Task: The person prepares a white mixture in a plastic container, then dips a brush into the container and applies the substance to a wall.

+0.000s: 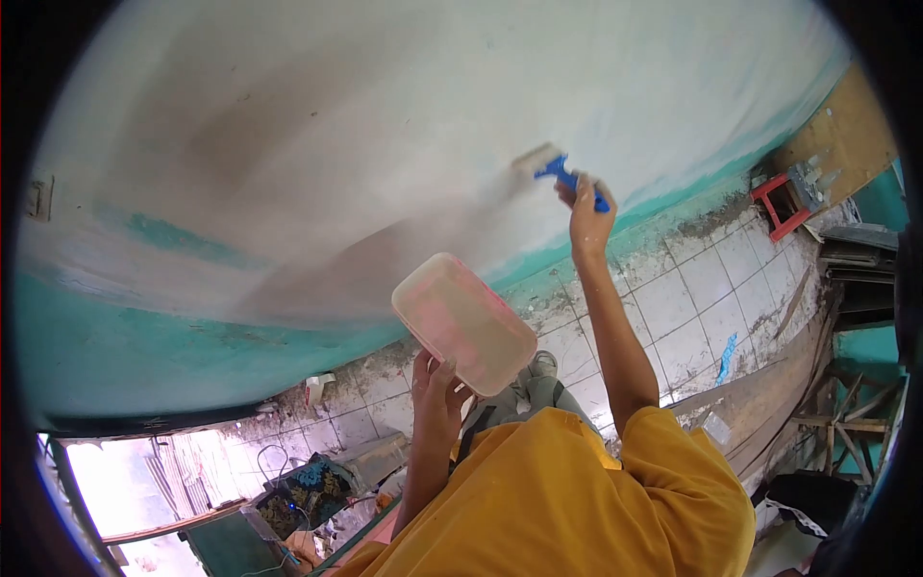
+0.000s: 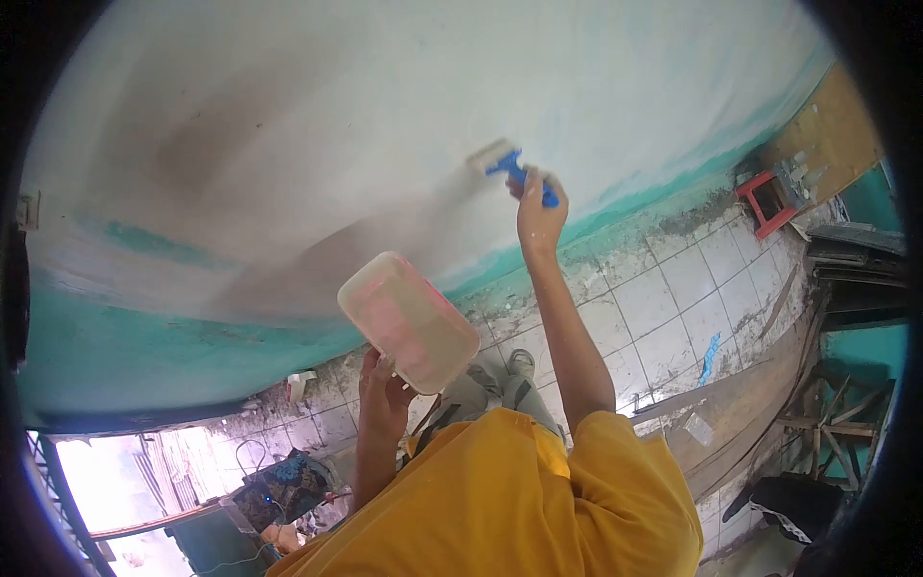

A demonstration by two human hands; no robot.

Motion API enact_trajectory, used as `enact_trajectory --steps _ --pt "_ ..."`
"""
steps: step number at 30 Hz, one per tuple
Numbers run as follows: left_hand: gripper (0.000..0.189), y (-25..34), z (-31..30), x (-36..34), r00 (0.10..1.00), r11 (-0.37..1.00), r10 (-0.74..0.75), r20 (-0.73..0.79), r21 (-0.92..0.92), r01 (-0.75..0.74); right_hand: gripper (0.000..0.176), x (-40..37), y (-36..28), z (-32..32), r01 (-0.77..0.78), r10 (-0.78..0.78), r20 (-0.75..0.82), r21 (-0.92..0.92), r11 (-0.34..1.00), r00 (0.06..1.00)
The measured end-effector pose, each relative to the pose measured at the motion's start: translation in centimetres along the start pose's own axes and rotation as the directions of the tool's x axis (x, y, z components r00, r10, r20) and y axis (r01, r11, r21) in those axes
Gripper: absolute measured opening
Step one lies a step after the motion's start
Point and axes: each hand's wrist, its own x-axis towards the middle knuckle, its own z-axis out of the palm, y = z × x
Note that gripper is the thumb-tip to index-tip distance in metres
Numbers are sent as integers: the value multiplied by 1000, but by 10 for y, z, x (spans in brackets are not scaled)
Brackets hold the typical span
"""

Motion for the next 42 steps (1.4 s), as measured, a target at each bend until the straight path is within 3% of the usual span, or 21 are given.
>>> enact_trajectory --steps 1,3,6,8,14,18,21,25,29,30,38,40,42 --pt "50 2 -1 1 1000 1000 -3 1 4 3 33 -3 -29 9 1 -1 1 -1 1000 1000" --pt "50 5 -3 2 1000 1000 -5 4 -1 5 34 -8 -66 20 96 -102 26 166 981 994" --pt "50 10 -10 5 1000 1000 -21 13 -1 21 35 -9 -63 22 140 -147 0 291 946 989" --pt "51 14 -15 8 999 1000 -28 23 -3 28 35 -10 -28 13 108 -114 -2 333 937 993" --pt "52 18 -33 10 1000 1000 -17 3 26 17 35 -41 138 -43 -125 135 -79 127 984 988" --pt "53 17 -42 11 999 999 -38 0 32 38 33 -36 198 -63 -275 268 -151 -29 961 952" --pt "53 17 -54 8 999 998 -44 -4 40 45 32 -27 154 -42 -170 161 -135 -63 983 978" --pt "53 21 -61 2 1000 1000 -23 0 17 23 33 -22 38 8 -17 8 -109 -74 997 994" --pt "52 23 -69 2 1000 1000 -30 11 5 29 35 -38 -46 32 110 -100 -80 135 985 992" --pt "53 25 -68 2 999 999 -34 14 19 34 35 -43 -60 34 119 -106 -74 201 972 992" --pt "55 40 -67 8 1000 999 13 -6 35 -13 21 -111 -110 25 245 -245 1 61 968 969" --pt "57 43 -63 8 998 996 57 14 64 -58 23 -137 -122 24 239 -240 9 77 968 971" --pt "60 43 -61 9 994 993 105 18 44 -105 17 -158 -133 17 174 -172 116 -10 985 978"
